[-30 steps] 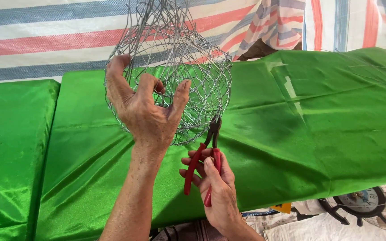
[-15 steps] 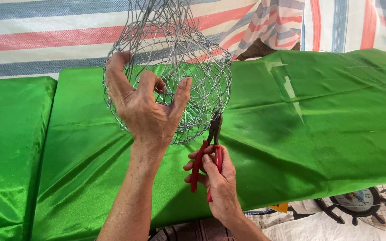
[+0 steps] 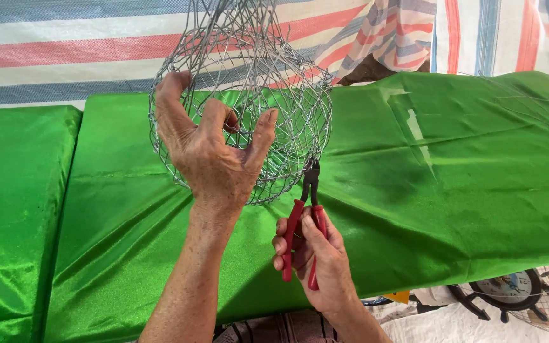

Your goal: Trimming and shaping a wire mesh structure using hand-held wire cutters.

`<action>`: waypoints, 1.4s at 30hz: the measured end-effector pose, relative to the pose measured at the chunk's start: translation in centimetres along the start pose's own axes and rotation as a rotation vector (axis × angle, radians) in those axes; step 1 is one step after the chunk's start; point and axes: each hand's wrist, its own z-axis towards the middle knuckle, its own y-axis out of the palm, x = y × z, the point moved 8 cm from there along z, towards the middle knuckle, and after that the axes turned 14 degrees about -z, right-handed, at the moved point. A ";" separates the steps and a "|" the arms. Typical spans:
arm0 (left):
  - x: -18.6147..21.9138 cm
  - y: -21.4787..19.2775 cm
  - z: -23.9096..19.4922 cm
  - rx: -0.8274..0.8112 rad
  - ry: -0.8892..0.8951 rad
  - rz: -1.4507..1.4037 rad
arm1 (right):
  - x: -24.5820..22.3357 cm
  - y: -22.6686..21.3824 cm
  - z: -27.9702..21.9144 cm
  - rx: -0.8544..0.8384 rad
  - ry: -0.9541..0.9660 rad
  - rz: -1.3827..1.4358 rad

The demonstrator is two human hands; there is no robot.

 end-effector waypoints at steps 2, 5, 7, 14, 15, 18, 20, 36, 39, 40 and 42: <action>0.0 0.1 -0.1 -0.006 -0.013 0.014 | -0.3 0.0 -0.1 -0.006 0.036 0.031; 0.0 0.2 -0.1 -0.008 -0.022 0.024 | -0.2 0.0 0.0 -0.028 0.087 0.094; 0.1 0.2 -0.1 -0.007 -0.020 0.019 | 0.0 -0.3 0.1 -0.042 0.103 0.127; 0.4 0.4 -0.2 0.000 0.007 0.021 | 0.6 -0.9 0.3 -0.128 0.154 0.271; 0.3 0.5 -0.2 0.001 0.001 0.029 | 0.6 -0.8 0.3 -0.159 0.155 0.326; 0.6 0.4 -0.1 0.005 0.012 0.042 | 0.4 -1.0 0.5 -0.176 0.186 0.352; 0.1 0.6 -0.4 0.010 0.007 0.038 | 0.4 -1.6 0.3 -0.153 0.171 0.256; -0.5 0.6 0.0 -0.014 -0.029 0.052 | 0.0 -0.9 -3.9 -0.239 0.001 -0.136; -0.8 0.7 -0.1 -0.006 -0.034 0.058 | 0.2 -0.2 -4.5 -0.296 0.029 -0.151; -0.8 0.6 -0.2 -0.004 -0.036 0.062 | 0.3 -0.1 -4.5 -0.300 0.033 -0.152; -0.9 0.5 -0.2 -0.018 -0.046 0.015 | 0.5 0.1 -4.5 -0.292 0.072 -0.141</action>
